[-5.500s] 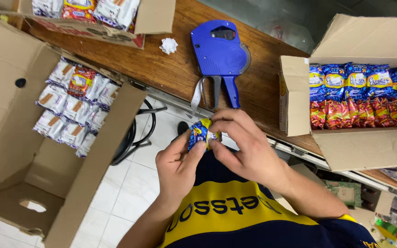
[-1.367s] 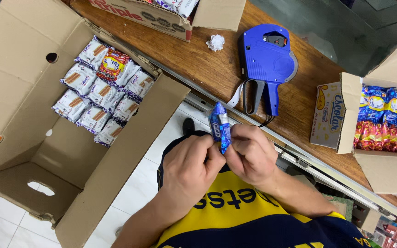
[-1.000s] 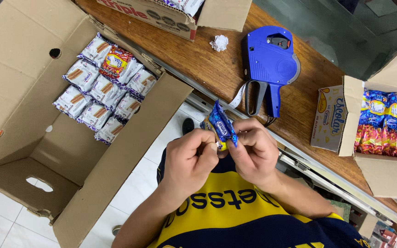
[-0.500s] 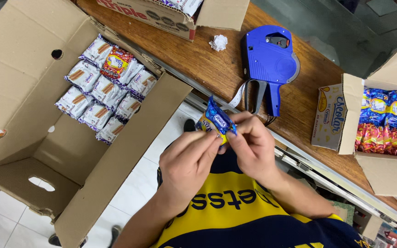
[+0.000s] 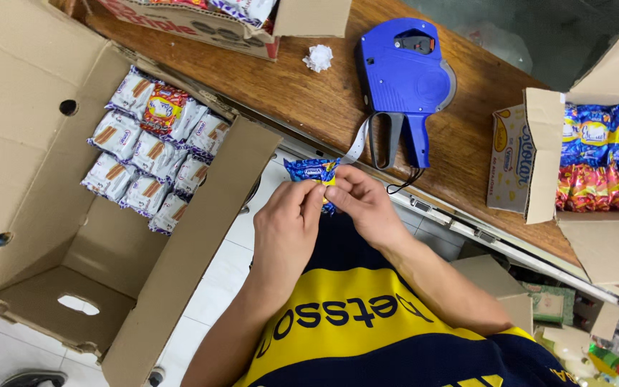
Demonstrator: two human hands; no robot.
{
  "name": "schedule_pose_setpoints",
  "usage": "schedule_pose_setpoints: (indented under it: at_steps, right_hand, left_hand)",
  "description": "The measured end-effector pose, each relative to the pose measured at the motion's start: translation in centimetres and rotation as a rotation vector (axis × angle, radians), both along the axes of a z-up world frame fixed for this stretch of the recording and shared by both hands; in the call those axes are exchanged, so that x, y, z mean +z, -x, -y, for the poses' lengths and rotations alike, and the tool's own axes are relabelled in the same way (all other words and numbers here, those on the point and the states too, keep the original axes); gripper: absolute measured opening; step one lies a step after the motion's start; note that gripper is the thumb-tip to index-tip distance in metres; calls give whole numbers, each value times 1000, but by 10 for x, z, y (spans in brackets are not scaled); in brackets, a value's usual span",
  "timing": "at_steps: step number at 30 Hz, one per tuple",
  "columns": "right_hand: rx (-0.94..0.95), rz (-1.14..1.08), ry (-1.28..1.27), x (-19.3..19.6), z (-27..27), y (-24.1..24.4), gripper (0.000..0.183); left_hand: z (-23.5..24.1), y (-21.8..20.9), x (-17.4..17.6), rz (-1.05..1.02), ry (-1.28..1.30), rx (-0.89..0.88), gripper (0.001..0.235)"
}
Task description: The person takes individual small snack bags from larger open boxes, applies a label to each using a hand-held labeling tool, and places the labeled bags into a smaller cardboard box.
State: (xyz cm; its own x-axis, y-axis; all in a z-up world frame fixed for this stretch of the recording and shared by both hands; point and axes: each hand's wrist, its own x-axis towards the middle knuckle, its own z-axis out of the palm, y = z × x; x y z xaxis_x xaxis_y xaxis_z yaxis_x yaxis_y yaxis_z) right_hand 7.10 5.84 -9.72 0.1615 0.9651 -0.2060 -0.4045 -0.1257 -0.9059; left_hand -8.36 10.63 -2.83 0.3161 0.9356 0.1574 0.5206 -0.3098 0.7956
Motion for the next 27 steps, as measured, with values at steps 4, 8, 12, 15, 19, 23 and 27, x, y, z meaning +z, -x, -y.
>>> schedule_pose_setpoints:
  at_steps: [4, 8, 12, 15, 19, 23, 27]
  right_hand:
    - [-66, -28, 82, -5, -3, 0, 26]
    - [-124, -137, 187, -8, -3, 1, 27]
    - [-168, -160, 228, -10, -1, 2, 23]
    - [-148, -174, 231, -12, -3, 0, 25]
    - [-126, -185, 229, -9, -5, 0, 29]
    - [-121, -197, 219, -1, -8, 2, 30]
    - [-131, -236, 211, 7, -9, 3, 28]
  left_hand:
    - [-9, -3, -4, -35, 105, -48, 21]
    - [-17, -2, -9, -3, 316, -52, 24]
    - [-22, 1, -7, 44, 409, -32, 23]
    - [-23, 1, -4, 91, 461, -16, 23]
    - [-24, 6, 7, 149, 538, 7, 20]
    - [-26, 8, 12, 225, 573, 24, 17]
    - [-26, 11, 5, 288, 603, 18, 16]
